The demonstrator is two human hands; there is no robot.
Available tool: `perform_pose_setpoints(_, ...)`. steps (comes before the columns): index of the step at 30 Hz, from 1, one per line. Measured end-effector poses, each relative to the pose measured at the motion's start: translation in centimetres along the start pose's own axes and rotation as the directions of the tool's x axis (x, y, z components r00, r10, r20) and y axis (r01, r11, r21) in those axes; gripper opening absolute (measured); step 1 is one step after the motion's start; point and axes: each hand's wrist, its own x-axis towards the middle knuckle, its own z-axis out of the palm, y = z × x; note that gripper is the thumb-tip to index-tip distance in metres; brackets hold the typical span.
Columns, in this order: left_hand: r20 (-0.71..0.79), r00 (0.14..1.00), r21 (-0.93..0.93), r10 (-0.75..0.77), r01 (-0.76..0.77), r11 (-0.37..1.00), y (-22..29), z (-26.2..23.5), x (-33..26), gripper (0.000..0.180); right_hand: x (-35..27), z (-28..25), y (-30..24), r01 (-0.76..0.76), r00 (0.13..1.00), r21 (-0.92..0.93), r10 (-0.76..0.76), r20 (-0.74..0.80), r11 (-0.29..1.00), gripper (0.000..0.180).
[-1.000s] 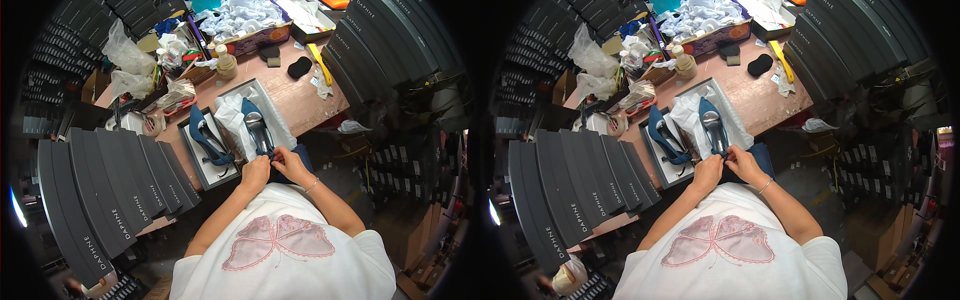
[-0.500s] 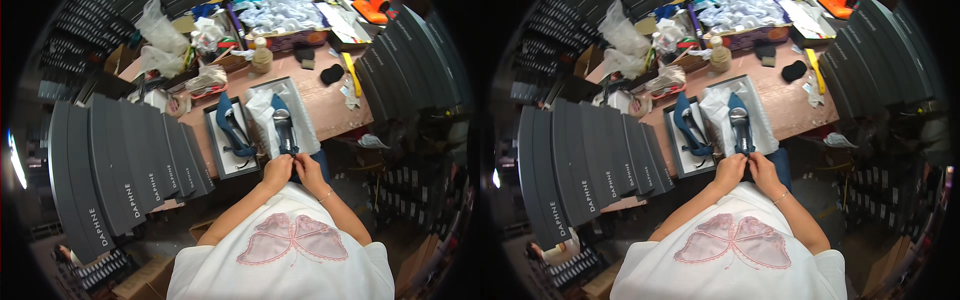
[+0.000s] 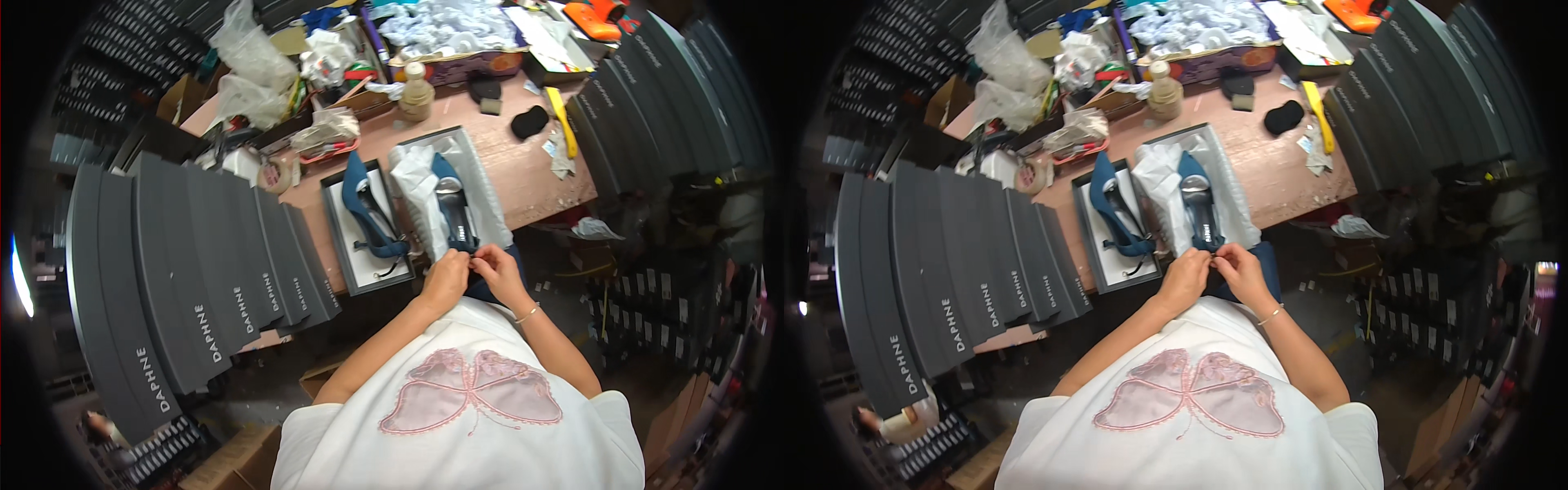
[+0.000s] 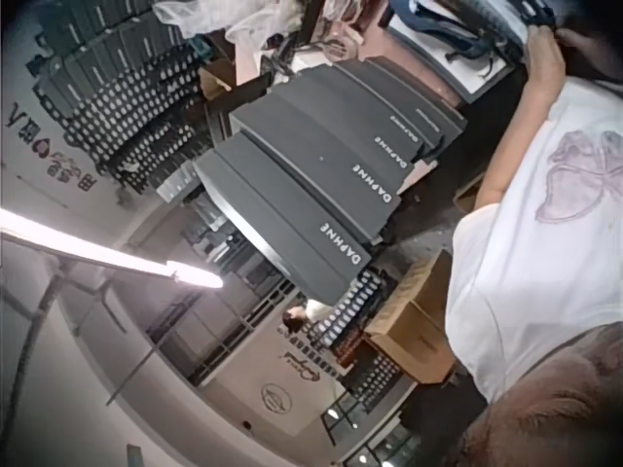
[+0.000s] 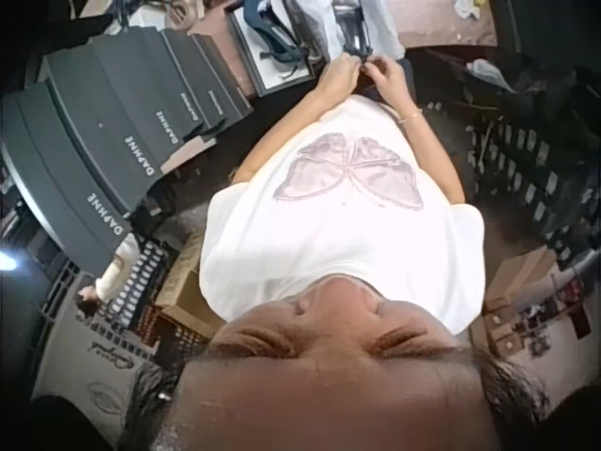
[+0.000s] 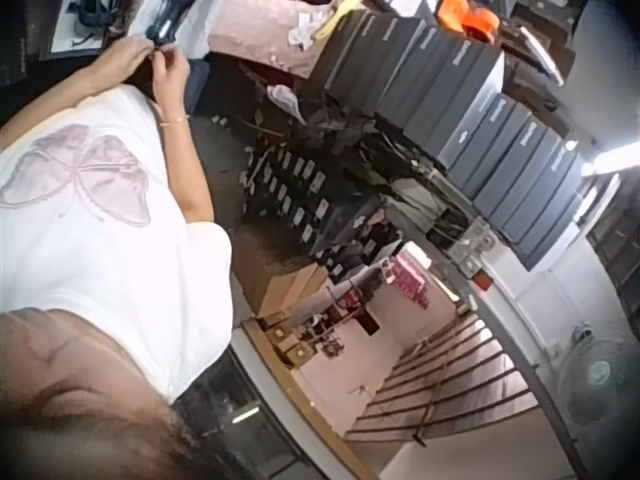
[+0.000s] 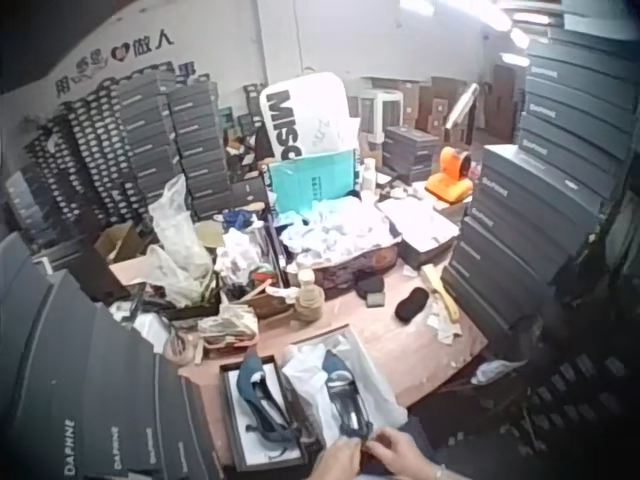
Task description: Packaging a pair of blue high-heeled shoes into a branded box with protective wrapping.
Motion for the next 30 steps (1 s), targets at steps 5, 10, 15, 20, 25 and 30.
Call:
perform_pose_setpoints(5,-0.058,0.997,0.012,0.054,-0.053,0.999,-0.2,-0.5,0.4,0.011,0.2,0.1,-0.9,-0.025,1.0,0.063,0.024,0.016,0.998,0.005)
perform_pose_setpoints(10,-0.14,0.989,-0.019,0.047,-0.05,0.999,0.0,-0.6,0.7,0.01,0.0,0.1,-0.8,-0.031,0.999,0.018,0.031,0.016,0.999,0.006)
perform_pose_setpoints(15,-0.043,0.998,0.001,0.054,-0.054,0.999,-0.1,-1.1,0.9,0.01,-0.1,0.0,-0.6,-0.082,0.997,0.075,0.081,0.02,0.994,0.007)
perform_pose_setpoints(20,0.017,0.999,0.047,0.026,-0.027,0.999,-0.7,-1.5,0.3,0.012,-0.1,0.0,-0.6,-0.134,0.991,0.156,0.128,0.048,0.979,0.007)
perform_pose_setpoints(25,0.088,0.996,0.123,0.032,-0.043,0.992,-0.9,-1.7,0.7,0.012,0.0,0.1,-0.2,-0.116,0.993,0.153,0.109,0.051,0.981,0.01)
perform_pose_setpoints(30,0.112,0.991,0.271,0.07,-0.098,0.958,-0.3,-1.9,1.3,0.008,-0.2,0.4,-1.3,-0.063,0.998,0.119,0.064,-0.008,0.991,0.022)
